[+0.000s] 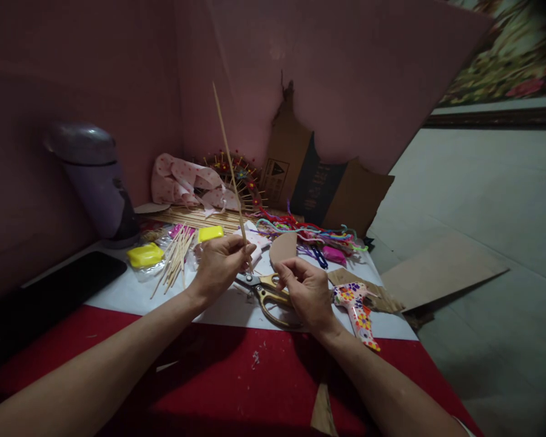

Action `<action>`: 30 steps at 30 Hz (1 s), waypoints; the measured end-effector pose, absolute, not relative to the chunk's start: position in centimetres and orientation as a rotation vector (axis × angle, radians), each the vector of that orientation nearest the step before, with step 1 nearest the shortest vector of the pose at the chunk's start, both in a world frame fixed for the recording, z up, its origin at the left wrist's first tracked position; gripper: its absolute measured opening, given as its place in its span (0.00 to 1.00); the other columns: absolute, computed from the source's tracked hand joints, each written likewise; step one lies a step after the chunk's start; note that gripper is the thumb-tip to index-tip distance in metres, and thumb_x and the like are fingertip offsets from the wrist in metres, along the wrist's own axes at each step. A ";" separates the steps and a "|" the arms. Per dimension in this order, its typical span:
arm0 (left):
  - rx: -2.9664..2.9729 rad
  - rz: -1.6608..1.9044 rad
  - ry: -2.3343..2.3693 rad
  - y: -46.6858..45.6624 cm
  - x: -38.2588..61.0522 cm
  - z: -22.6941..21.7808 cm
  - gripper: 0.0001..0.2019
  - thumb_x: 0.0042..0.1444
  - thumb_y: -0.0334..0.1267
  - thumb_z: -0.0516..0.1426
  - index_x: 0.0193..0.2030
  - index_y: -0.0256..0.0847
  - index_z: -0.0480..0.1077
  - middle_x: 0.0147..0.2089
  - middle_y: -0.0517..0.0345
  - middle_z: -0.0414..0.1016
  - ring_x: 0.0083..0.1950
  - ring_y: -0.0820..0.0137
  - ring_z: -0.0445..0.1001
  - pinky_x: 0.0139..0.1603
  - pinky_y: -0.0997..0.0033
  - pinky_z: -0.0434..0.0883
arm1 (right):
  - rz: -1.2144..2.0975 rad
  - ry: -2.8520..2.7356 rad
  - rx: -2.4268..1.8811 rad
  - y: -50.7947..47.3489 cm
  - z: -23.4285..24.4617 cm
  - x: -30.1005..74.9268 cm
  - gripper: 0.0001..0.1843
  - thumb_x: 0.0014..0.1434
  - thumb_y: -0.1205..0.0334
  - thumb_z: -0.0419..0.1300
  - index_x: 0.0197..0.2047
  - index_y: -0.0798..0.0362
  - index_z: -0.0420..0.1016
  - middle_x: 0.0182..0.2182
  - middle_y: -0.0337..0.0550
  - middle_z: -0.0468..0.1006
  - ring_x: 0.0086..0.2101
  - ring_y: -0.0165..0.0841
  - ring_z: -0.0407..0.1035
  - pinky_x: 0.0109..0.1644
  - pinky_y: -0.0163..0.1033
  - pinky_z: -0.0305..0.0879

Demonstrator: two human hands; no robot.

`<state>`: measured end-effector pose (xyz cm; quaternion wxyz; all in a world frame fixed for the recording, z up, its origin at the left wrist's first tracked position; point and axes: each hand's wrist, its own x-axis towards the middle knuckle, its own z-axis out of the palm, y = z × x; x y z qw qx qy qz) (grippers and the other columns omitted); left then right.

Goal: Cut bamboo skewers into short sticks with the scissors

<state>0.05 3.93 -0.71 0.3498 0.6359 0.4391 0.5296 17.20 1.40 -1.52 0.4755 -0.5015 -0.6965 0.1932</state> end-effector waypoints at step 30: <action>1.968 1.359 1.162 3.8 0.9 -1.8 0.11 0.53 0.38 0.56 0.24 0.35 0.71 0.20 0.61 0.65 0.24 0.77 0.60 0.24 0.76 0.58 | 0.513 -1.697 -1.226 1.4 -2.1 17.3 0.12 0.59 0.57 0.56 0.28 0.53 0.74 0.17 0.36 0.72 0.19 0.27 0.65 0.25 0.30 0.59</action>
